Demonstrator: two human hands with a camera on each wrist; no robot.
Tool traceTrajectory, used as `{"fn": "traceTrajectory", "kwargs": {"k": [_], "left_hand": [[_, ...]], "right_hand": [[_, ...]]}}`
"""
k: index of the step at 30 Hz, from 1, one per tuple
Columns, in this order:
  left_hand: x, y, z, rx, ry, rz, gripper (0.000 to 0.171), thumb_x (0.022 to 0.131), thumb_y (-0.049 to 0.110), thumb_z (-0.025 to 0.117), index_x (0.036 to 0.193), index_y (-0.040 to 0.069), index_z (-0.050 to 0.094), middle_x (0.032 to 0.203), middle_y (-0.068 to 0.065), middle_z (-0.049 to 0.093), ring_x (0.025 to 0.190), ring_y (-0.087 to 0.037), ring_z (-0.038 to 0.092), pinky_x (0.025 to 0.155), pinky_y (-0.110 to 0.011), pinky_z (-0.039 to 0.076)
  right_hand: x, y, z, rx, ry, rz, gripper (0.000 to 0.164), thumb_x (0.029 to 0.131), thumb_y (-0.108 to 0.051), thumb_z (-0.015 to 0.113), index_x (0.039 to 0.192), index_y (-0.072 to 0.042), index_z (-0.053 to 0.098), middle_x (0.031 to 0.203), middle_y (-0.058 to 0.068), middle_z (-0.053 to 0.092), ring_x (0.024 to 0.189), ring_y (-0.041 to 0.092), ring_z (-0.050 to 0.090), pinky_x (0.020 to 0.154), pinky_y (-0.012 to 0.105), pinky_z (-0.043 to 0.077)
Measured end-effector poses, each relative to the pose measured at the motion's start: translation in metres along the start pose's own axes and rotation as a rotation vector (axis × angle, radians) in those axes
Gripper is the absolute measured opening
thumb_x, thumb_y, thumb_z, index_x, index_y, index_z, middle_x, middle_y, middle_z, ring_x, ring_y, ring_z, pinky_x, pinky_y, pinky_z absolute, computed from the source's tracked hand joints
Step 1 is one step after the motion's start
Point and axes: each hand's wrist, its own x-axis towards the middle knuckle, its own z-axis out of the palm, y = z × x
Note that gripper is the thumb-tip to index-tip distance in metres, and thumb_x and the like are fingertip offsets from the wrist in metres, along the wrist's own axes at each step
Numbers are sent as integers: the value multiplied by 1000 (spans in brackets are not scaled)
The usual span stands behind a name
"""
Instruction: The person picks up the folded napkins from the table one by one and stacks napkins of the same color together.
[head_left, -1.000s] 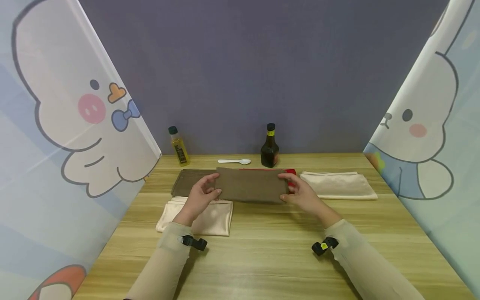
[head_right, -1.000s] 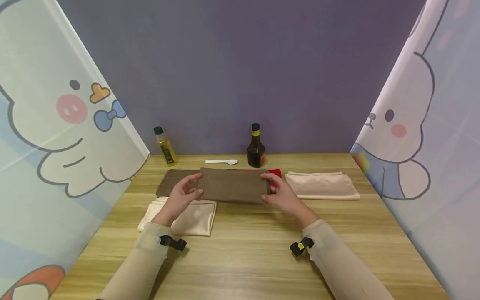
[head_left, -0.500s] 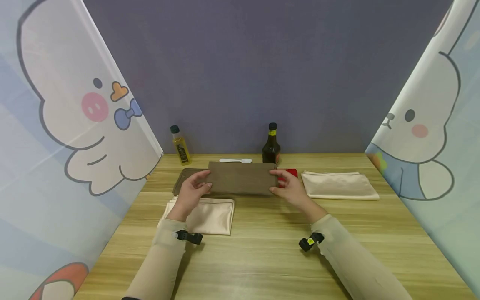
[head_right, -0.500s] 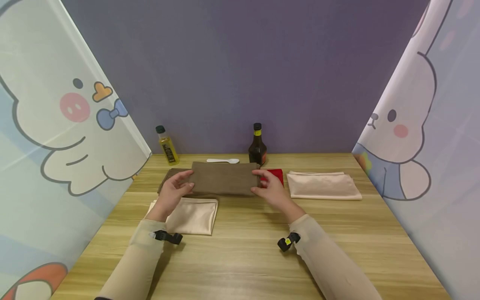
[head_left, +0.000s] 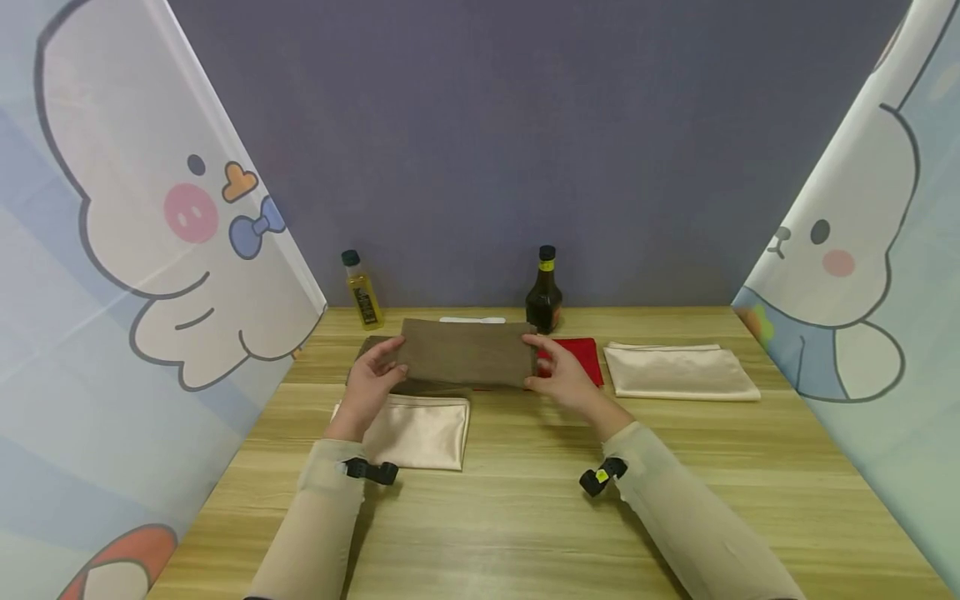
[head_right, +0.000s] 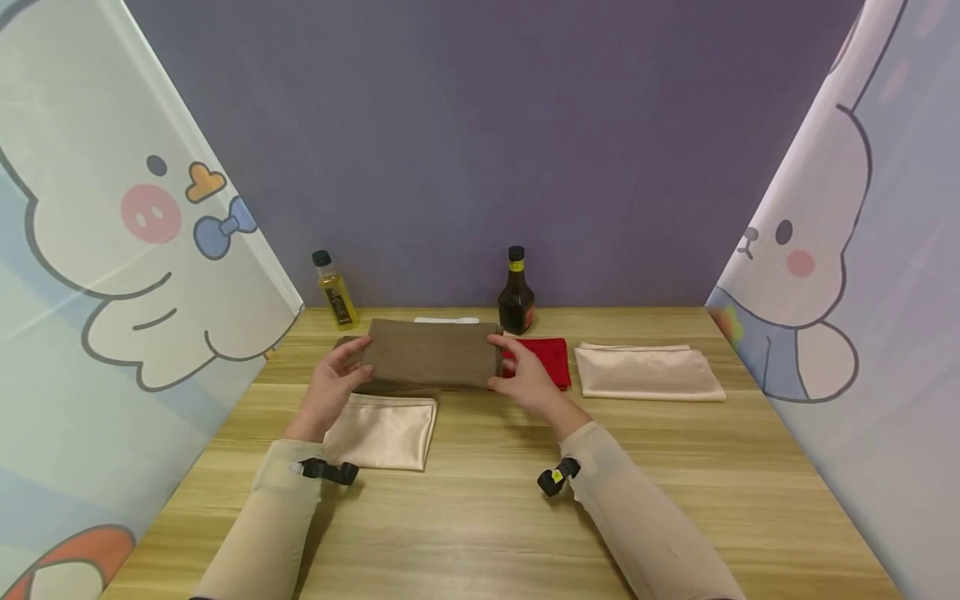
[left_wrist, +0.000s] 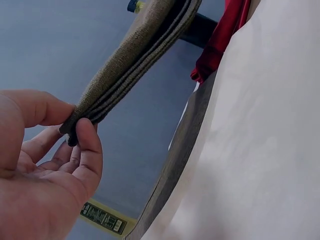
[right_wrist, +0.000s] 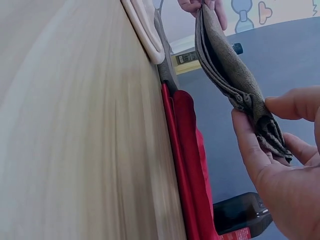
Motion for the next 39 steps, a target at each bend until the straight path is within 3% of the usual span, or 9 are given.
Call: {"fn": "traceTrajectory", "kwargs": {"k": [4, 11, 15, 21, 33, 39], "left_hand": [[2, 0, -5, 26, 19, -4, 54, 100, -5, 65, 152, 5, 54, 161, -11, 42, 121, -24, 51, 87, -20, 56], [7, 0, -13, 15, 80, 2, 51, 100, -5, 64, 150, 3, 55, 158, -12, 46, 103, -14, 58, 85, -20, 56], [8, 0, -18, -4, 108, -15, 52, 100, -5, 65, 150, 0, 54, 157, -14, 47, 98, -9, 58, 84, -18, 55], [9, -1, -26, 2, 151, -26, 50, 101, -5, 64, 150, -1, 54, 156, -16, 49, 103, -12, 56, 85, -16, 54], [7, -10, -34, -64, 205, -44, 52, 99, -12, 55, 149, 0, 56, 151, -16, 49, 102, -11, 59, 85, -18, 55], [6, -15, -39, -97, 230, -45, 50, 99, -13, 56, 148, -3, 56, 152, -21, 50, 105, -10, 62, 85, -17, 55]], "right_hand": [[6, 3, 5, 12, -16, 5, 81, 88, 18, 70, 159, -10, 43, 172, 8, 18, 129, 39, 51, 78, 28, 57], [20, 3, 16, 7, 2, 6, 83, 86, 20, 71, 159, -11, 45, 171, 8, 22, 135, 40, 50, 80, 29, 58], [28, 3, 23, 8, 11, 7, 82, 87, 19, 71, 159, -9, 44, 170, 10, 25, 130, 40, 55, 79, 27, 58], [40, 8, 33, 10, 28, 0, 80, 86, 20, 71, 157, -8, 46, 163, 15, 33, 118, 34, 63, 77, 27, 58], [53, 15, 45, 48, 21, -10, 79, 87, 22, 67, 158, -1, 43, 159, 23, 38, 119, 36, 64, 81, 28, 58], [59, 16, 55, 49, 40, 4, 77, 85, 22, 68, 156, 0, 45, 149, 25, 47, 115, 36, 65, 81, 26, 57]]}}
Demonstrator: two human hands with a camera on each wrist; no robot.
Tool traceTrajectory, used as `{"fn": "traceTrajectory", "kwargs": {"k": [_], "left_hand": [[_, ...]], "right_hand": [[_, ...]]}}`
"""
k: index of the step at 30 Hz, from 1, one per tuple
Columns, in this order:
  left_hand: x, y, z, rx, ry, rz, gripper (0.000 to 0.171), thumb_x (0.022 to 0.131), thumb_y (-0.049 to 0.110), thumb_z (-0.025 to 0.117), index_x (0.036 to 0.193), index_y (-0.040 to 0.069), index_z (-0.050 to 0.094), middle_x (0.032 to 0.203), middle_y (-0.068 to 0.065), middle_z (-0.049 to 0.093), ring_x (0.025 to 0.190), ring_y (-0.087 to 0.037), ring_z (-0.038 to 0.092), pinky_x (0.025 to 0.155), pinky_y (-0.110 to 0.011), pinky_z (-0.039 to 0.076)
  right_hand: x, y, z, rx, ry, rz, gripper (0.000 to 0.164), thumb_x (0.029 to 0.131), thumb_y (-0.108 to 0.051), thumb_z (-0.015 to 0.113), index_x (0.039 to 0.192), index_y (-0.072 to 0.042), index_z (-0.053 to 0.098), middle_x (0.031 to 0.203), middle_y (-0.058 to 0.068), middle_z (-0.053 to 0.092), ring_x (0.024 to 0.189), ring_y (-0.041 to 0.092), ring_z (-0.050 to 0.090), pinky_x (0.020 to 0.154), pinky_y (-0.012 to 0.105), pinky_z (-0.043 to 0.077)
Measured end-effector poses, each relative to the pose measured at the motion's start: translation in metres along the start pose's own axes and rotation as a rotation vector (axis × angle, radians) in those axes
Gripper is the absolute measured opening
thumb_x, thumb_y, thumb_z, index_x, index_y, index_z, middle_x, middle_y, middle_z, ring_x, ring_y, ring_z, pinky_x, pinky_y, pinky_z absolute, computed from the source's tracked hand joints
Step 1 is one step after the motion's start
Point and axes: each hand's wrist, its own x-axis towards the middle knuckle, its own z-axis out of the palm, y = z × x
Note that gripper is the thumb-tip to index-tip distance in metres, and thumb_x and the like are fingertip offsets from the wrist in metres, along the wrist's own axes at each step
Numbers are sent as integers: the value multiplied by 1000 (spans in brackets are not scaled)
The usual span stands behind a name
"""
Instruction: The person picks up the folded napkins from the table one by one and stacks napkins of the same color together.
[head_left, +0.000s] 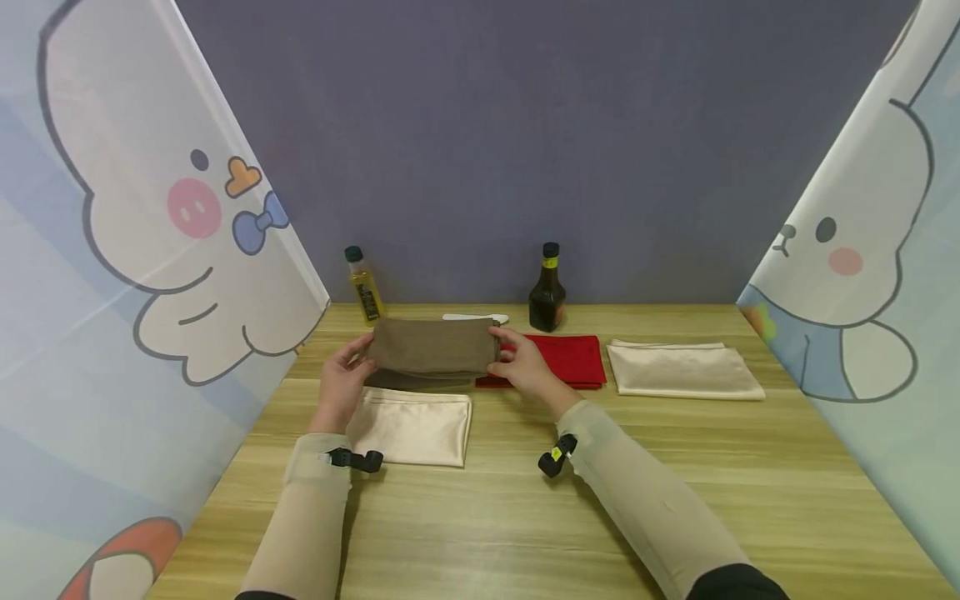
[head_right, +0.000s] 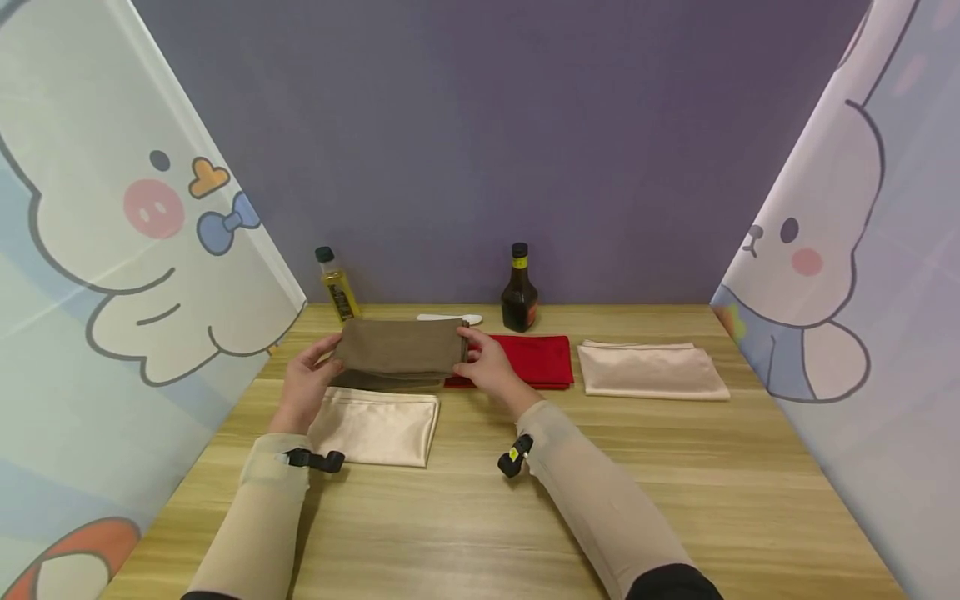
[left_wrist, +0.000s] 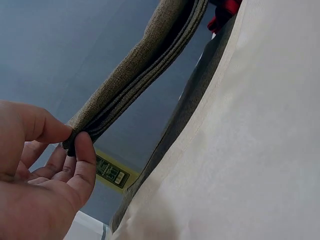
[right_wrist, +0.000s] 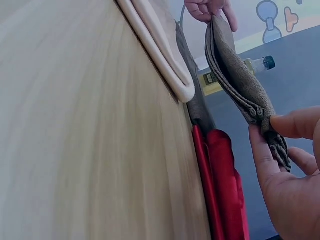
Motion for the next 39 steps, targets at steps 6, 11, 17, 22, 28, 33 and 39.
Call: {"fn": "traceTrajectory", "kwargs": {"k": [6, 11, 17, 22, 28, 33, 39], "left_hand": [[0, -4, -4, 12, 50, -6, 48, 99, -12, 59, 146, -4, 57, 151, -21, 52, 107, -7, 65, 87, -18, 55], [-1, -8, -9, 22, 74, -23, 46, 101, -10, 60, 146, -3, 58, 152, -21, 51, 109, -8, 65, 90, -19, 55], [-3, -10, -14, 23, 95, -47, 45, 100, -10, 62, 145, -4, 59, 153, -20, 53, 110, -12, 66, 90, -19, 55], [-2, -10, -15, 30, 110, -69, 44, 101, -7, 62, 145, -3, 59, 153, -18, 53, 116, -18, 65, 90, -19, 55], [-1, -10, -17, 52, 141, -85, 42, 103, -2, 63, 145, -1, 60, 153, -17, 54, 112, -15, 66, 88, -17, 54], [-1, -11, -18, 112, 195, -80, 38, 102, 0, 64, 140, 1, 65, 148, -15, 60, 99, -8, 69, 85, -18, 55], [-1, -14, -18, 153, 258, -84, 34, 103, 4, 65, 136, 8, 71, 142, -10, 65, 102, -12, 70, 85, -27, 56]], "right_hand": [[7, 6, 10, -24, 25, 37, 74, 86, 21, 67, 155, 1, 46, 147, 26, 51, 116, 37, 66, 81, 28, 57], [9, 7, 18, -52, 23, 66, 75, 86, 20, 68, 155, -1, 47, 146, 24, 52, 117, 38, 65, 80, 29, 57], [12, 8, 23, -64, -7, 106, 75, 88, 19, 66, 156, -4, 47, 147, 21, 52, 118, 36, 65, 76, 29, 56], [16, 9, 28, -73, 6, 100, 75, 86, 20, 67, 155, -2, 47, 143, 22, 55, 116, 35, 65, 78, 30, 57], [19, 9, 34, -82, 16, 105, 75, 86, 19, 67, 155, 1, 46, 139, 24, 57, 117, 36, 65, 77, 30, 57], [21, 8, 39, -97, 12, 103, 75, 86, 18, 68, 155, 1, 45, 139, 24, 58, 119, 37, 65, 78, 32, 59], [25, 8, 45, -118, 18, 87, 74, 86, 17, 69, 155, 1, 47, 139, 23, 59, 119, 37, 64, 83, 35, 59]]}}
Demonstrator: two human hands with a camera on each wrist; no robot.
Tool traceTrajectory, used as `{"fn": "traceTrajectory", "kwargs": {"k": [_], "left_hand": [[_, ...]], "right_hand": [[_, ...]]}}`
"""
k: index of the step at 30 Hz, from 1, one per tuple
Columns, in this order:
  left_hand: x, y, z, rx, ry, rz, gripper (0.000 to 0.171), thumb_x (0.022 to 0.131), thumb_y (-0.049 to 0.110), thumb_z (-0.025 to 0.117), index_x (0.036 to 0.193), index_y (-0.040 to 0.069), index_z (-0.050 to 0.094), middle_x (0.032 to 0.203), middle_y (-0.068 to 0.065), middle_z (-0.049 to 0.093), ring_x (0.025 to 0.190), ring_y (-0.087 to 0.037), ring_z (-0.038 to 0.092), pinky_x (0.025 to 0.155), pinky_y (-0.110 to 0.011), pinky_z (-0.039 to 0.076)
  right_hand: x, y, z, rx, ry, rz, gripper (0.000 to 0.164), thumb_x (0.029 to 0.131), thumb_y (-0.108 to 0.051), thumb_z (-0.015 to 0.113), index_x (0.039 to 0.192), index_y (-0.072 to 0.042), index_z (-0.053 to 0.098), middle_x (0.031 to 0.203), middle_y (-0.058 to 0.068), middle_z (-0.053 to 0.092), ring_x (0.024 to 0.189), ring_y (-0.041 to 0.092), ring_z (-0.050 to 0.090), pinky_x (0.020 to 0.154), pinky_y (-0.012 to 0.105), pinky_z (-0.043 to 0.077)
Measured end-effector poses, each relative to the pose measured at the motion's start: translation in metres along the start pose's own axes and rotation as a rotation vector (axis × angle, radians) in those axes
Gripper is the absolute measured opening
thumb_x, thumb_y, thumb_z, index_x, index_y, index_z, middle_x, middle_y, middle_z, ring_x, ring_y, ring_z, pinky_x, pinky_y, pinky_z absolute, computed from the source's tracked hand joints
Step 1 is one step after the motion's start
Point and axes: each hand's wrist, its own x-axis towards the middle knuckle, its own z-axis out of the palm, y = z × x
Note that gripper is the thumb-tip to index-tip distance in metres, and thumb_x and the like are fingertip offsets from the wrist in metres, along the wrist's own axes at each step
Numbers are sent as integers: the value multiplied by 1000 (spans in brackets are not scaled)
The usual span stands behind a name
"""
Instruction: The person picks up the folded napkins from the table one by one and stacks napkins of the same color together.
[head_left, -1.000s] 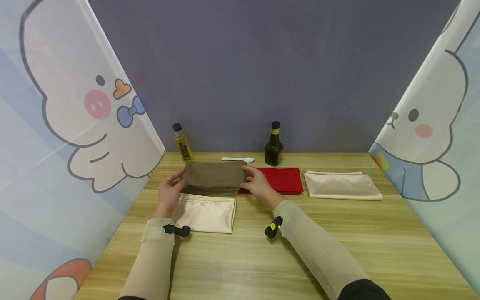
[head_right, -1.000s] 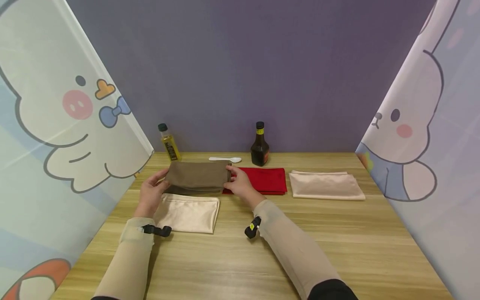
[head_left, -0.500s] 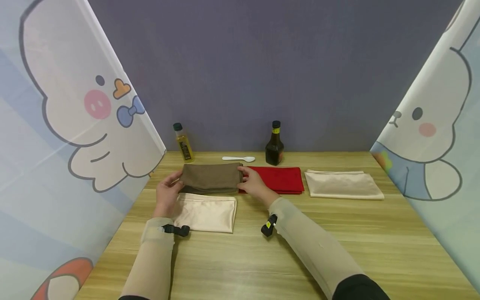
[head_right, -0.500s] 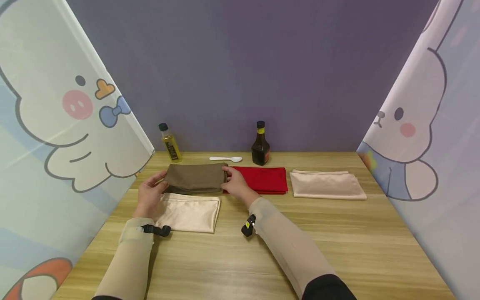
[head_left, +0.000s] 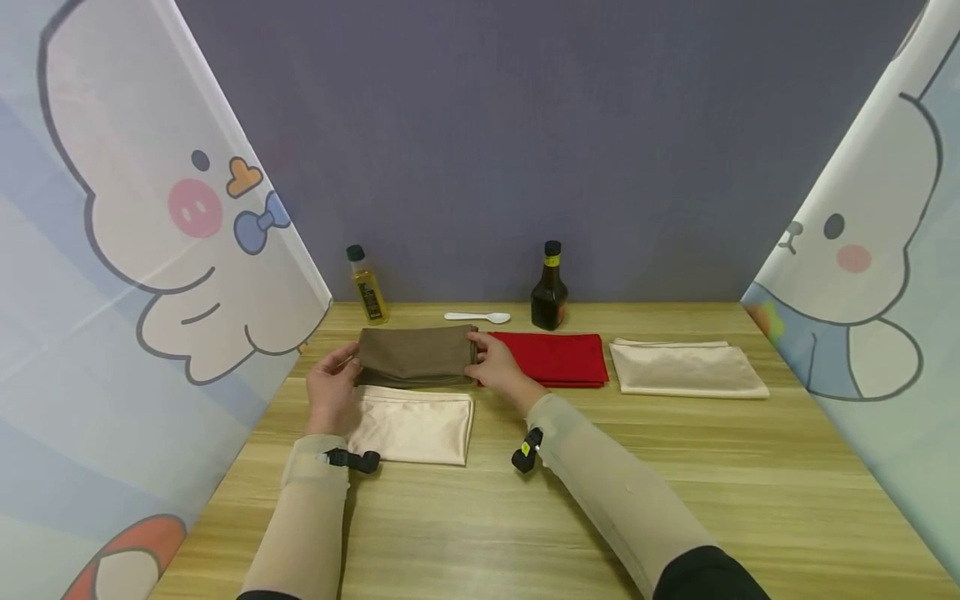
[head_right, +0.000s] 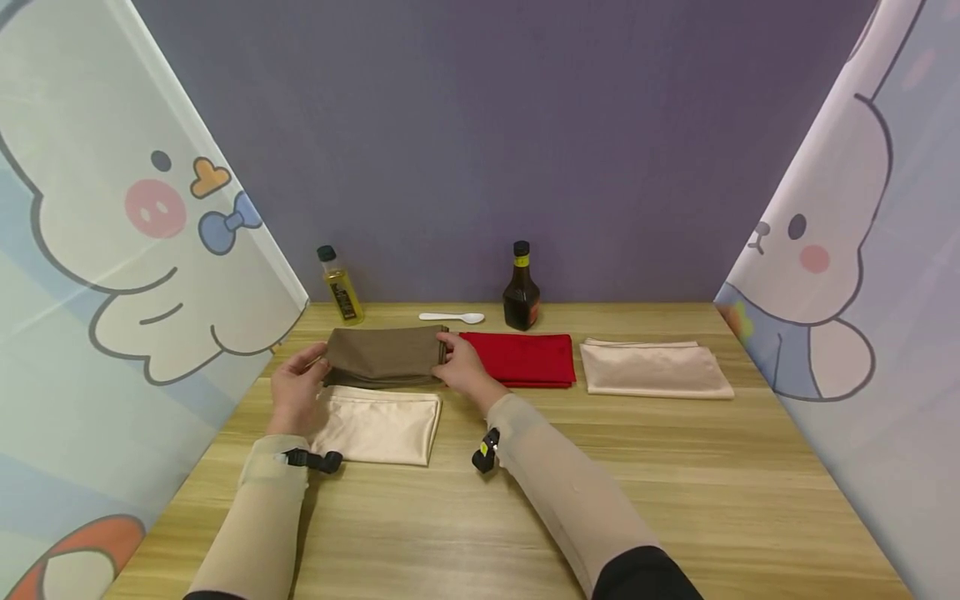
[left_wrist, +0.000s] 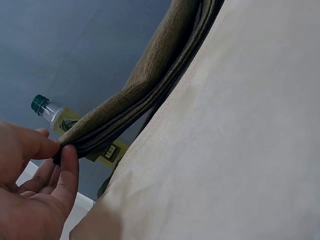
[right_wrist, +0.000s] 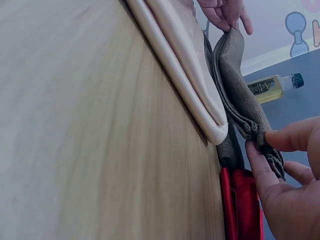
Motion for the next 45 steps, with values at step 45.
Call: {"fn": "traceTrajectory", "kwargs": {"k": [45], "left_hand": [[-3, -7, -5, 185, -152, -30, 45, 108, 12, 58, 153, 6, 54, 152, -17, 53, 133, -31, 51, 81, -14, 47]], "right_hand": [[-2, 5, 4, -423, 109, -27, 55, 83, -9, 88, 134, 1, 68, 110, 11, 61, 98, 22, 65, 84, 35, 57]]}}
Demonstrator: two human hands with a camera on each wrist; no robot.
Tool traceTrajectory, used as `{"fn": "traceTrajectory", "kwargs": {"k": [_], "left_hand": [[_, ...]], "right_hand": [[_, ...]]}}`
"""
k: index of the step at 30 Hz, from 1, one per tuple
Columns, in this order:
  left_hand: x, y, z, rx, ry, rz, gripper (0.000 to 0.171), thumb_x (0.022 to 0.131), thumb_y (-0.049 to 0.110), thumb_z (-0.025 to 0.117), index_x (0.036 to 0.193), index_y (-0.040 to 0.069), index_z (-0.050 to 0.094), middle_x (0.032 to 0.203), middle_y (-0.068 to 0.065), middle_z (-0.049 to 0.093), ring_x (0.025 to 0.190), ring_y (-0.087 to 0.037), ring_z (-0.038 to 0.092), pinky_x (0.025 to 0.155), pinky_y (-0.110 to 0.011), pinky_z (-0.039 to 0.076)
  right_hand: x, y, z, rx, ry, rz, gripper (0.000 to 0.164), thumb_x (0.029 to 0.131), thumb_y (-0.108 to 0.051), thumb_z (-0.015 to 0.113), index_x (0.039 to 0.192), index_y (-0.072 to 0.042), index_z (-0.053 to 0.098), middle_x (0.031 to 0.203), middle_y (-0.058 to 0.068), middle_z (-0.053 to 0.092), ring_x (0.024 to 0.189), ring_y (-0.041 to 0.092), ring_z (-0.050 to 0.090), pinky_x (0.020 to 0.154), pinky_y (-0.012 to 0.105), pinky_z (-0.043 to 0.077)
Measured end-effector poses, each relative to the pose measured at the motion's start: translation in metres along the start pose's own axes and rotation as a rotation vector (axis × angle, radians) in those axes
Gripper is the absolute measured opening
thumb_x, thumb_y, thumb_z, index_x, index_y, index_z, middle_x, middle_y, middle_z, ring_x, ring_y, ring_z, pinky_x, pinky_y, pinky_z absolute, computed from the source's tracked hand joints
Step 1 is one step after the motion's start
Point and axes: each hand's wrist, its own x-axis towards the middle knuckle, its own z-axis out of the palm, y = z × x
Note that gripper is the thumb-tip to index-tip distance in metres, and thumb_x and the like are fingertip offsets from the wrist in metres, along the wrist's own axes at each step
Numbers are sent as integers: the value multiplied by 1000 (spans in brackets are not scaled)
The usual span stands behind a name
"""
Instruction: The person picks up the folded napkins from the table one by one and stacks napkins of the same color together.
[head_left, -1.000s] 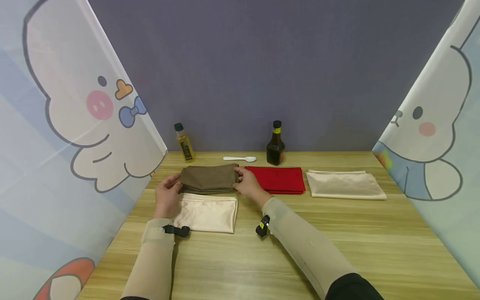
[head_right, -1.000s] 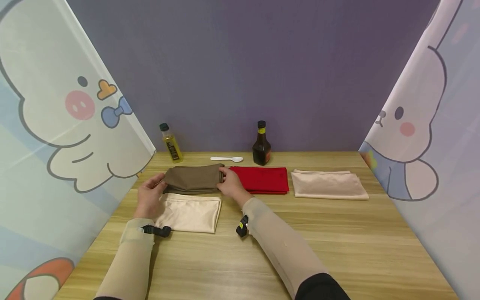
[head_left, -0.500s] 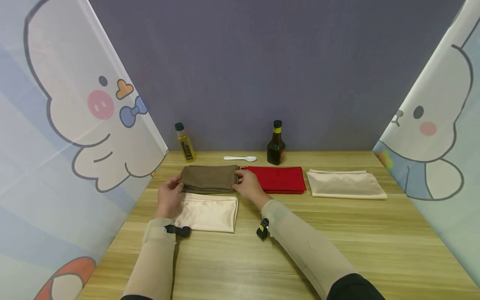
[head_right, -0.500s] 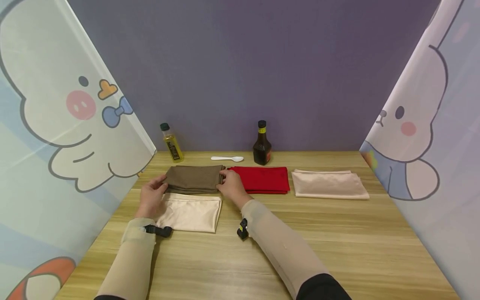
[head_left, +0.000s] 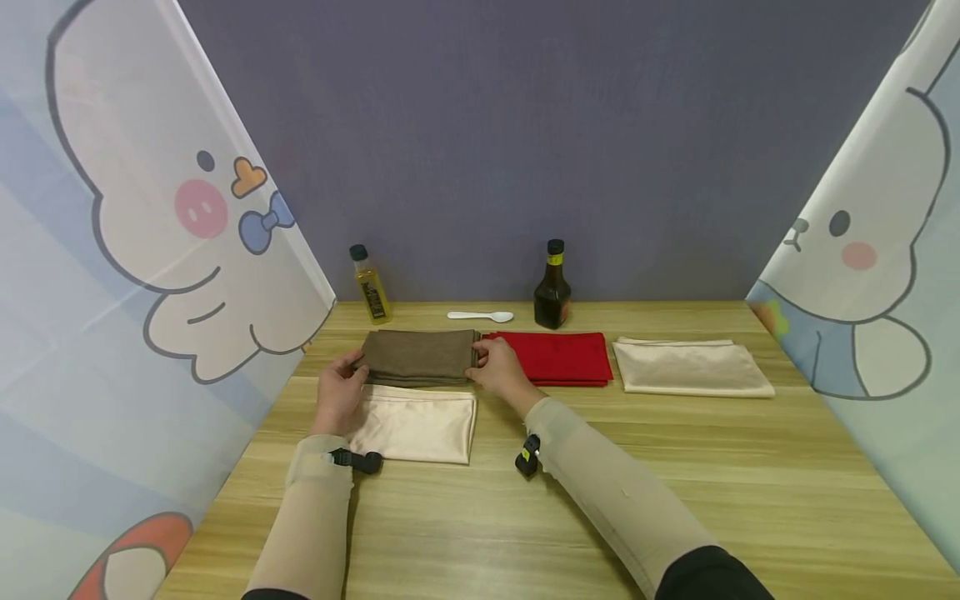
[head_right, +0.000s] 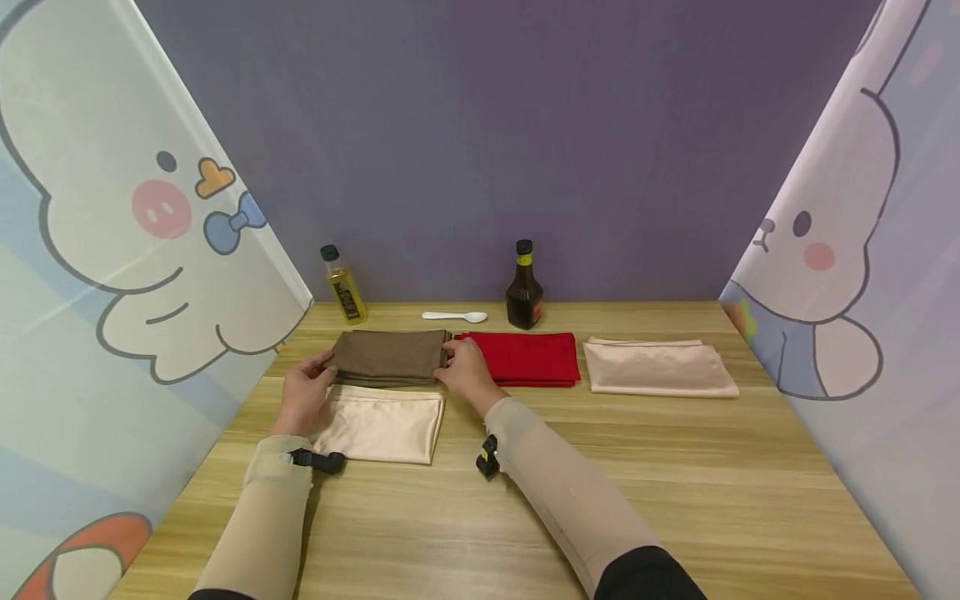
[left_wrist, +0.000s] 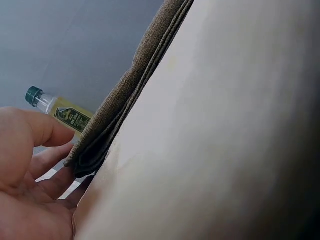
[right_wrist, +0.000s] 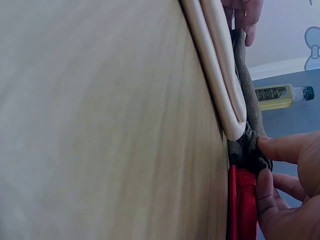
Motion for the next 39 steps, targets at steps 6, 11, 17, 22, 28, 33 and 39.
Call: {"fn": "traceTrajectory", "kwargs": {"k": [6, 11, 17, 22, 28, 33, 39], "left_hand": [[1, -1, -1, -26, 1, -18, 47, 108, 14, 57, 154, 4, 51, 152, -18, 52, 135, -28, 50, 87, -14, 45], [2, -2, -3, -21, -12, -19, 48, 109, 17, 56, 155, 4, 50, 154, -18, 50, 137, -29, 48, 92, -18, 46], [1, -1, -3, -18, -15, -12, 48, 110, 19, 55, 155, 4, 49, 153, -19, 50, 136, -29, 49, 93, -19, 47], [0, -1, -4, -20, -19, -15, 48, 110, 19, 55, 156, 4, 49, 153, -19, 50, 136, -29, 49, 89, -16, 46], [1, 0, -3, -58, -9, -8, 48, 110, 17, 55, 155, 2, 49, 154, -19, 50, 136, -29, 49, 91, -16, 47], [-1, 0, -5, -63, -20, -19, 49, 109, 15, 55, 156, 3, 46, 158, -19, 45, 141, -30, 46, 106, -30, 45], [-7, 7, -9, -21, -5, -14, 53, 108, 15, 58, 158, 5, 44, 166, -19, 31, 147, -39, 36, 113, -50, 40]], "right_hand": [[1, 2, 0, -14, -18, 18, 52, 85, -10, 86, 133, 2, 69, 109, 12, 61, 100, 25, 64, 86, 35, 56], [-1, 2, 1, -10, -23, 18, 50, 87, -10, 85, 133, 3, 69, 109, 13, 62, 101, 25, 64, 87, 35, 56], [0, 4, 1, -1, -28, 25, 50, 88, -10, 84, 133, 3, 68, 113, 13, 61, 103, 25, 65, 88, 36, 56], [0, 3, 0, -2, -34, 28, 52, 89, -11, 83, 137, 2, 66, 114, 12, 61, 105, 25, 64, 89, 37, 56], [-2, 1, -2, 7, -33, 23, 53, 89, -11, 83, 138, 2, 65, 115, 13, 61, 106, 26, 64, 91, 38, 56], [-7, 1, -3, 19, -36, 18, 55, 89, -10, 82, 139, 0, 63, 120, 13, 61, 107, 25, 64, 93, 38, 56], [-15, 2, -6, 63, -34, 10, 58, 88, -10, 83, 141, -3, 61, 125, 13, 57, 109, 26, 62, 94, 39, 55]]}}
